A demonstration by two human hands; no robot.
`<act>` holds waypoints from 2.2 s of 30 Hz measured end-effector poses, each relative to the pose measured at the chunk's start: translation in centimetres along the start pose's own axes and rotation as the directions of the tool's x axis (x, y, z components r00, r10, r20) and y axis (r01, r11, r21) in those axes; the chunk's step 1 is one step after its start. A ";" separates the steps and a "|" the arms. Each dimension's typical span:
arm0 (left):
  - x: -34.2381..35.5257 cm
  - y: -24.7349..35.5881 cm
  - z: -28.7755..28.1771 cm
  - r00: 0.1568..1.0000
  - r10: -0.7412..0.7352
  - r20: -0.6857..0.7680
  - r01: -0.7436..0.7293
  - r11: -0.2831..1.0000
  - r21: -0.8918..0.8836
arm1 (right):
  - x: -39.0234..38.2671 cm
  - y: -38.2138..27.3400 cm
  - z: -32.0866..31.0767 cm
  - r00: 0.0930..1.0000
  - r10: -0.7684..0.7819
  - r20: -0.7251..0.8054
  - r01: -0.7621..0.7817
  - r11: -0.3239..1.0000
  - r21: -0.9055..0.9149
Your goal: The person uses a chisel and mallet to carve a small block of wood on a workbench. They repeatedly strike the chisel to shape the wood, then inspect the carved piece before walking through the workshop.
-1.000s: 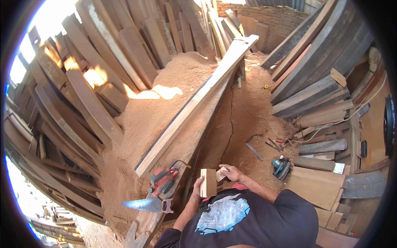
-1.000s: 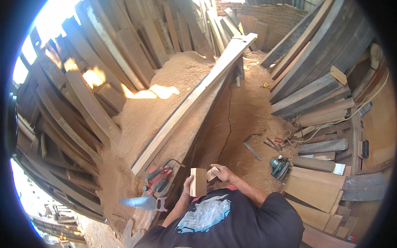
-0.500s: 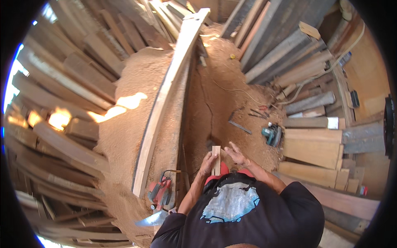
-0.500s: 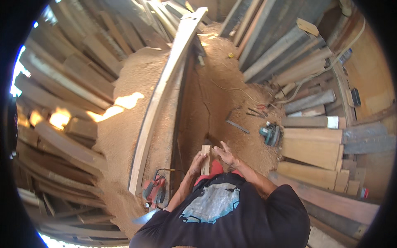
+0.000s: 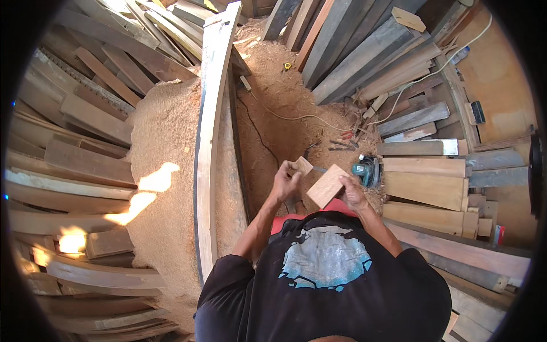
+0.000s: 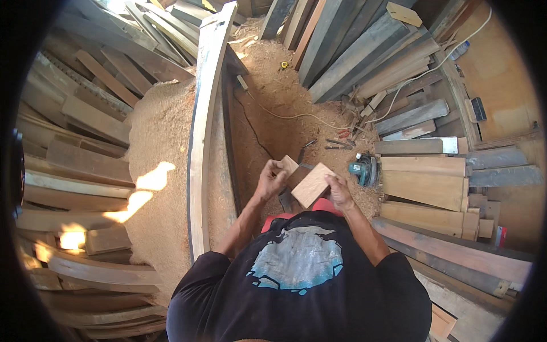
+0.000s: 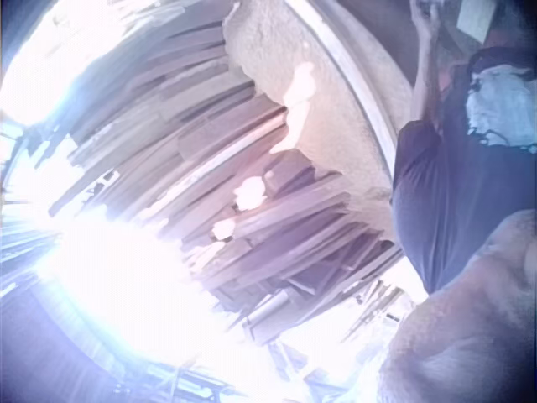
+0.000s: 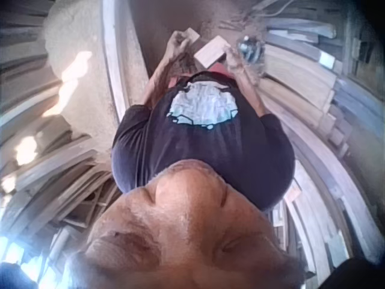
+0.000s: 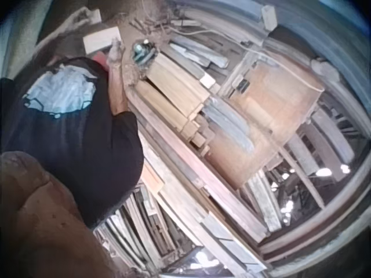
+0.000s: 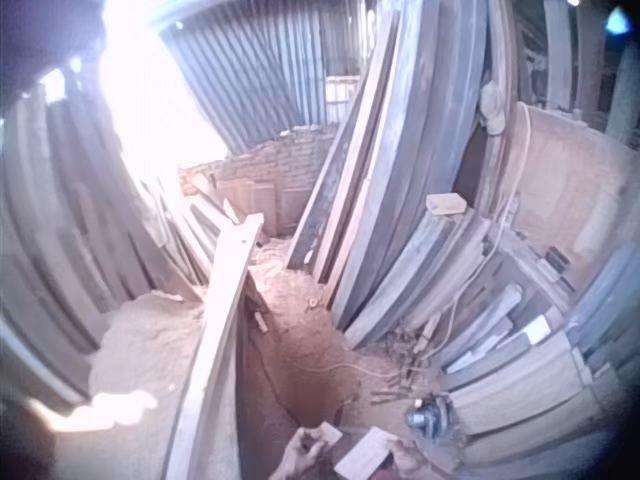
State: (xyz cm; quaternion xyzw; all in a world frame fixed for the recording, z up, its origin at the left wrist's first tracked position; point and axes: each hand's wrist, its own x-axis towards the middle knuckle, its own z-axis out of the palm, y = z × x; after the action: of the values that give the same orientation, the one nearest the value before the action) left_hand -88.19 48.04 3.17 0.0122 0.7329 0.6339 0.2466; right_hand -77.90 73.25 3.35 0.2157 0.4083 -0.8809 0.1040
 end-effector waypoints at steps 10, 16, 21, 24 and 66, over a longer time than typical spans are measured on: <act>8.6 7.5 -3.5 0.985 -0.166 0.049 0.163 0.803 -0.574 | 13.3 -0.6 -9.6 0.754 0.295 -0.587 -0.451 0.882 -0.136; 11.3 6.9 -3.1 0.967 -0.254 -0.008 0.174 0.681 -0.712 | 26.1 -8.2 -13.5 0.742 0.216 -0.634 -0.334 0.940 -0.070; 14.7 6.7 -2.5 0.968 -0.237 -0.078 0.078 0.584 -0.808 | 30.0 -17.1 -13.4 0.825 0.142 -0.547 -0.470 0.709 -0.525; 17.5 7.1 -2.4 0.964 -0.257 -0.064 0.104 0.589 -0.802 | 29.5 -17.0 -13.4 0.884 0.128 -0.450 -0.397 0.714 -0.576; 63.7 26.5 -30.3 0.950 -0.066 -0.306 -0.157 0.745 -0.648 | 80.5 -35.6 37.9 0.764 0.343 0.547 0.228 0.650 -0.725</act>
State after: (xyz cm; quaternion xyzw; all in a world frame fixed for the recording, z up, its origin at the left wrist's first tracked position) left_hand -163.40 46.31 8.19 -0.1576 0.4877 0.8527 0.1012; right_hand -173.10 66.63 11.68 -0.1490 0.6680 -0.6410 0.3473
